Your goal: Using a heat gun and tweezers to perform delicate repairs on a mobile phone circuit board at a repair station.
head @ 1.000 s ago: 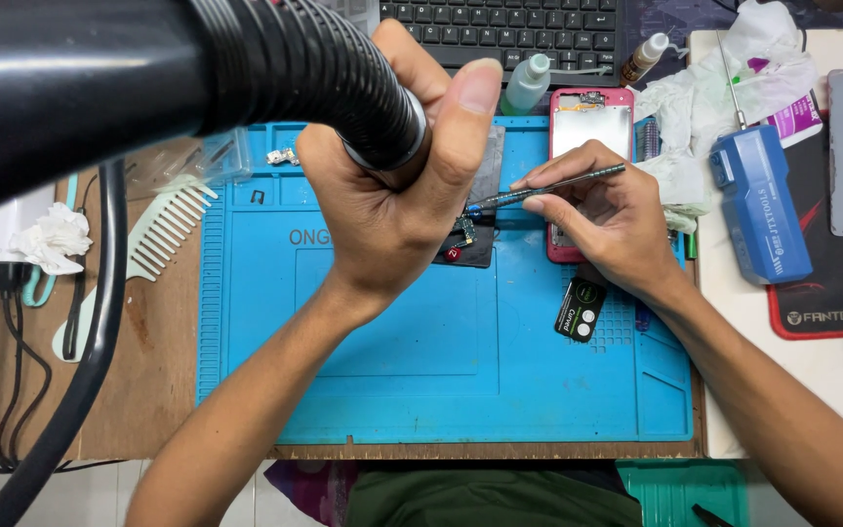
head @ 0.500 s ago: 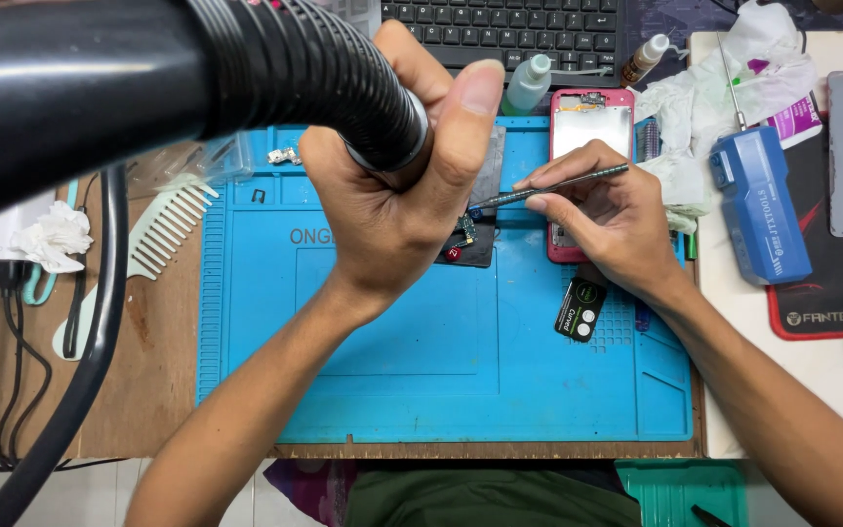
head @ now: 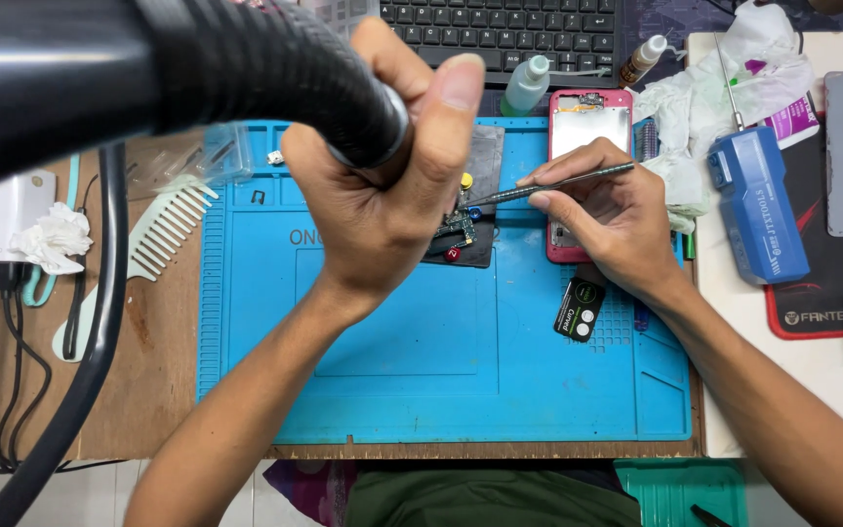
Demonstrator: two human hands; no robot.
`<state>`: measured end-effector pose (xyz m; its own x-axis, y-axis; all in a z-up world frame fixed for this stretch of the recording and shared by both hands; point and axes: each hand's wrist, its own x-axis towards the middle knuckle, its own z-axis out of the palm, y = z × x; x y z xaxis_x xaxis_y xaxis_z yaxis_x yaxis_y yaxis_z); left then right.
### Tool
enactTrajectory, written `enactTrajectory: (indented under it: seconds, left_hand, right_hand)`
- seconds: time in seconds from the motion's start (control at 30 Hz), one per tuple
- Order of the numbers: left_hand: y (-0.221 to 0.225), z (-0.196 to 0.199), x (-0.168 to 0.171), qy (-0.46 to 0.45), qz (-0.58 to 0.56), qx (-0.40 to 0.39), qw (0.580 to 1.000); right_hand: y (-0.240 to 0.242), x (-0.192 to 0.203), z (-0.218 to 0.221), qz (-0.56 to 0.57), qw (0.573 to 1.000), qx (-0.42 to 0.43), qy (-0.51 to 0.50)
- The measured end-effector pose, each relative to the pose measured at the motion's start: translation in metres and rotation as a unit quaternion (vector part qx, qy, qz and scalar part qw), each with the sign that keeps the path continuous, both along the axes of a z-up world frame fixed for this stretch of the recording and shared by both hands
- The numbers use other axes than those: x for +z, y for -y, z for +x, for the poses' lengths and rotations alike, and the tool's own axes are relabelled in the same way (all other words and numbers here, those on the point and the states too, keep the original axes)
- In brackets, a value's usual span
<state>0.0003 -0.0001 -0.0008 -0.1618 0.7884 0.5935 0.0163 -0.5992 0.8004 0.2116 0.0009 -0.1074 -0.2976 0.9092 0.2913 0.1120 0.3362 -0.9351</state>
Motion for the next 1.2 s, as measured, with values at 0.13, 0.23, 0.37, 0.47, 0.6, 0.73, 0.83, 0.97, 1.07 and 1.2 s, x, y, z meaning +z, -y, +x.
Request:
enactTrajectory:
  seconds: [0.13,0.23,0.37,0.47,0.6,0.73,0.83,0.97,1.07,1.2]
  left_hand:
    - [0.005,-0.013,0.005,0.065,-0.032,-0.047,0.996]
    - [0.010,-0.030,0.006,0.078,-0.024,-0.022,0.996]
    - [0.016,-0.056,0.009,0.067,0.000,0.035,0.997]
    - [0.022,-0.077,0.012,0.030,0.008,0.094,0.995]
    - [0.029,-0.098,0.012,0.012,0.003,0.132,0.991]
    - [0.031,-0.110,0.008,0.042,-0.004,0.152,0.987]
    - [0.031,-0.116,0.004,0.072,-0.004,0.164,0.984]
    - [0.030,-0.120,0.000,0.066,0.000,0.162,0.985]
    - [0.030,-0.122,0.000,0.068,0.003,0.161,0.984]
    - [0.030,-0.123,0.001,0.069,0.002,0.162,0.984]
  right_hand:
    - [0.004,0.008,-0.004,0.013,1.000,-0.026,0.012]
    - [0.005,0.012,-0.012,0.018,0.998,-0.045,0.027]
    - [0.004,0.025,-0.032,0.043,0.997,-0.026,0.060]
    - [-0.003,0.033,-0.051,0.073,0.992,0.001,0.102]
    - [-0.017,0.040,-0.080,0.093,0.986,0.015,0.139]
    - [-0.020,0.048,-0.108,0.124,0.981,0.046,0.141]
    - [-0.024,0.046,-0.120,0.140,0.973,0.061,0.170]
    - [-0.034,0.042,-0.125,0.095,0.979,0.073,0.165]
    - [-0.038,0.040,-0.127,0.084,0.979,0.073,0.168]
    - [-0.040,0.040,-0.128,0.089,0.978,0.080,0.172]
